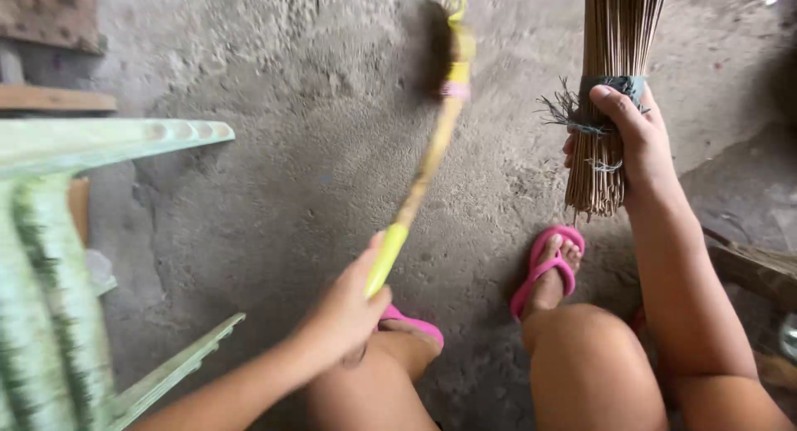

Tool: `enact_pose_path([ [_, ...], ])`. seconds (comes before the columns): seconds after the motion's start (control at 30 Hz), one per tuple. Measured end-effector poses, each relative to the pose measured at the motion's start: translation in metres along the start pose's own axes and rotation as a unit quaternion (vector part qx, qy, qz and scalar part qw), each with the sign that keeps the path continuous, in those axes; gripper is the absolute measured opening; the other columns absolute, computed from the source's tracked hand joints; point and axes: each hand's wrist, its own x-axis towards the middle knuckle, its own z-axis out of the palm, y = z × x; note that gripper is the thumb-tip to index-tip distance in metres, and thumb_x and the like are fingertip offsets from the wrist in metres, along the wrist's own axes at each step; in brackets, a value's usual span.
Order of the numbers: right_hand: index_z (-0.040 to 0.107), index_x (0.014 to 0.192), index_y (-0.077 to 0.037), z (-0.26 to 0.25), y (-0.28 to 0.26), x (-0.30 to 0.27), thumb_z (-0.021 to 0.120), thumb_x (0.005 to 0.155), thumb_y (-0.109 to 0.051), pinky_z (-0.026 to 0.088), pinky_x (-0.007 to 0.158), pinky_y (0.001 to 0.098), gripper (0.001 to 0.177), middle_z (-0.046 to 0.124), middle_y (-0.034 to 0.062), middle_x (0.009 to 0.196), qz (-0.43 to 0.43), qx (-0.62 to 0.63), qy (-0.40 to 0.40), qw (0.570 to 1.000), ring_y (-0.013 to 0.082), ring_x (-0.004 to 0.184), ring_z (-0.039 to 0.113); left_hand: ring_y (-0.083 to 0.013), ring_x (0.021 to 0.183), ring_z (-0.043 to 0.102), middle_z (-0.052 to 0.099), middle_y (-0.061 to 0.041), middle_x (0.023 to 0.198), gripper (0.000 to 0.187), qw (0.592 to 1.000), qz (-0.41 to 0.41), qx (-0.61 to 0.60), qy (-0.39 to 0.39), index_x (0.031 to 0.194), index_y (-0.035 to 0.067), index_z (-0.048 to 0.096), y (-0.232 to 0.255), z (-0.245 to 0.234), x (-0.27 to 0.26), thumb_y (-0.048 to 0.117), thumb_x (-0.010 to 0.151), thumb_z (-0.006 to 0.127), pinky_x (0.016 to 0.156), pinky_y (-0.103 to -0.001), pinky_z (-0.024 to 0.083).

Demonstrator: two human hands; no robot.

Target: Sweeping the floor using a broom and a stick.

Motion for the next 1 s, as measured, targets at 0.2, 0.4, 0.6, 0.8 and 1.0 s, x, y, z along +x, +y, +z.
enact_pose_path([
  [0.2,0.05,0.121,-0.013,0.023,-0.096,-0.085,0.065,0.103,-0.029,0.058,0.053,0.0349,0.028,0.065,0.008,0.082,0.051,0.011,0.076,0.996,0.0195,0.061,0.067,-0.0215,0.081,0.069,0.072,-0.016,0.101,0.073,0.93,0.287,-0.215,0.08,0.146,0.011,0.05,0.091,0.133,0.082,0.024,0.082,0.082,0.071,-0.04,0.058],
  [0.4,0.05,0.117,-0.01,-0.016,-0.12,-0.207,0.066,0.101,-0.031,0.054,0.052,0.0341,0.031,0.063,0.0066,0.081,0.107,-0.017,0.129,0.986,0.0186,0.061,0.063,-0.0104,0.054,0.052,0.057,-0.001,0.075,0.066,0.854,0.238,-0.461,-0.05,0.159,0.014,0.039,0.081,0.136,-0.057,0.023,0.099,0.067,0.046,-0.028,0.044],
  [0.6,0.063,0.105,0.0,-0.02,-0.119,-0.341,0.068,0.089,-0.044,0.058,0.055,0.0372,0.047,0.068,0.0108,0.077,0.408,0.079,0.162,0.895,0.0222,0.06,0.066,-0.0087,0.032,0.033,0.042,0.006,0.056,0.025,0.878,-0.109,-0.441,-0.149,0.119,0.016,0.058,-0.135,0.046,-0.225,0.034,0.101,0.059,0.029,-0.03,0.025],
  [0.8,0.067,0.11,-0.007,0.023,-0.083,-0.373,0.065,0.086,-0.047,0.056,0.051,0.0385,0.047,0.067,0.0103,0.08,0.486,0.218,0.126,0.837,0.0213,0.062,0.065,-0.0253,0.037,0.055,0.059,-0.013,0.055,0.03,0.938,-0.278,-0.205,0.004,0.101,0.01,0.072,-0.312,0.046,-0.23,0.038,0.097,0.064,0.038,-0.041,0.044],
  [1.0,0.064,0.118,-0.006,-0.023,-0.014,-0.302,0.067,0.093,-0.042,0.057,0.058,0.0307,0.044,0.067,0.0078,0.087,0.45,0.441,0.037,0.776,0.0173,0.068,0.066,-0.0321,0.061,0.074,0.074,-0.016,0.074,0.036,0.948,-0.261,-0.143,0.112,0.108,0.007,0.069,-0.092,0.072,-0.113,0.04,0.096,0.061,0.057,-0.045,0.055],
])
